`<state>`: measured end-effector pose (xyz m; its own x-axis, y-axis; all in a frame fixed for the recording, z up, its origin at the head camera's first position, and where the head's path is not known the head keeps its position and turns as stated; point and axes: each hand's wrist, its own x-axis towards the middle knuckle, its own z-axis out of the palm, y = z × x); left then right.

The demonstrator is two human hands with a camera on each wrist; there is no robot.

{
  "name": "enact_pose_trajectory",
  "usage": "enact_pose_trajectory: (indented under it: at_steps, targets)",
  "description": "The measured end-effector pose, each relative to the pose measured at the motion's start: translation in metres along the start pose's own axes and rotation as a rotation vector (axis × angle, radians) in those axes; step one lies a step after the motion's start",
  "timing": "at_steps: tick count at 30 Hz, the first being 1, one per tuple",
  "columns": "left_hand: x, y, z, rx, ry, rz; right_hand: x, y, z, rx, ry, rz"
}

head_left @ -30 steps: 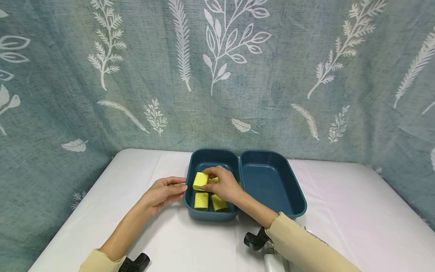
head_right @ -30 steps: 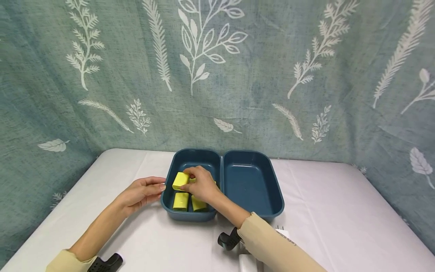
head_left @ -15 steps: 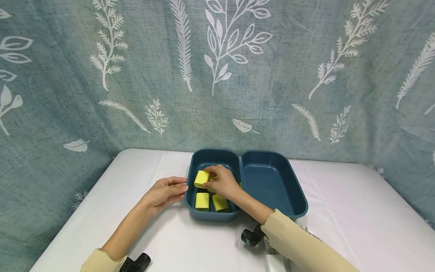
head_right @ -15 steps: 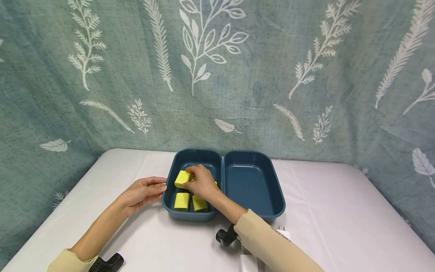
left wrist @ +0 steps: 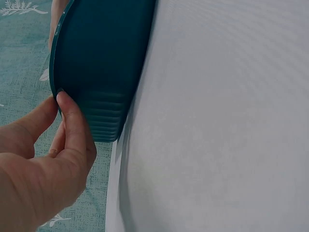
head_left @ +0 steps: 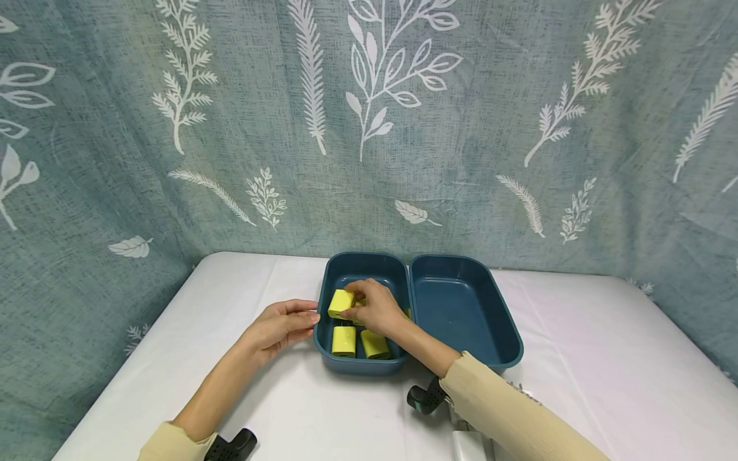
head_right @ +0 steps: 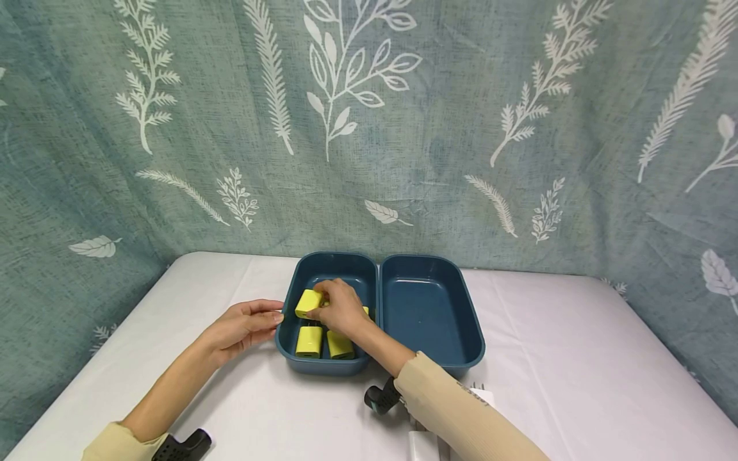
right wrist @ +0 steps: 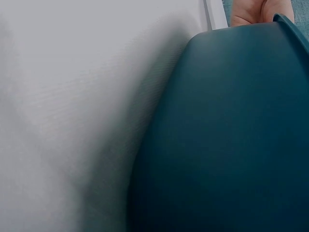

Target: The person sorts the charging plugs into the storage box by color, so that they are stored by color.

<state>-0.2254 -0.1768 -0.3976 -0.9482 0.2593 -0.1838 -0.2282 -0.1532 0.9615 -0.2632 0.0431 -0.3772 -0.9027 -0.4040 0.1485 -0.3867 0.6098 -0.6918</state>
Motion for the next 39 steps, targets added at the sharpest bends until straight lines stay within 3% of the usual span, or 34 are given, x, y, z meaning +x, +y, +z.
enact_pose_trajectory:
  at_steps: [11, 24, 32, 39]
  targets:
    - [0.000, -0.001, 0.001, 0.002, -0.005, 0.012, -0.003, -0.002, -0.001, 0.056, -0.011, 0.057]
    - [0.000, -0.001, 0.001, -0.001, -0.004, 0.010, -0.013, -0.005, -0.007, 0.161, -0.004, 0.047]
    - [0.000, -0.001, 0.000, 0.000, 0.005, 0.004, -0.028, -0.004, -0.015, 0.206, -0.007, -0.004]
    - [0.001, 0.000, 0.000, -0.004, 0.006, 0.000, -0.051, -0.006, -0.028, 0.393, -0.056, -0.082]
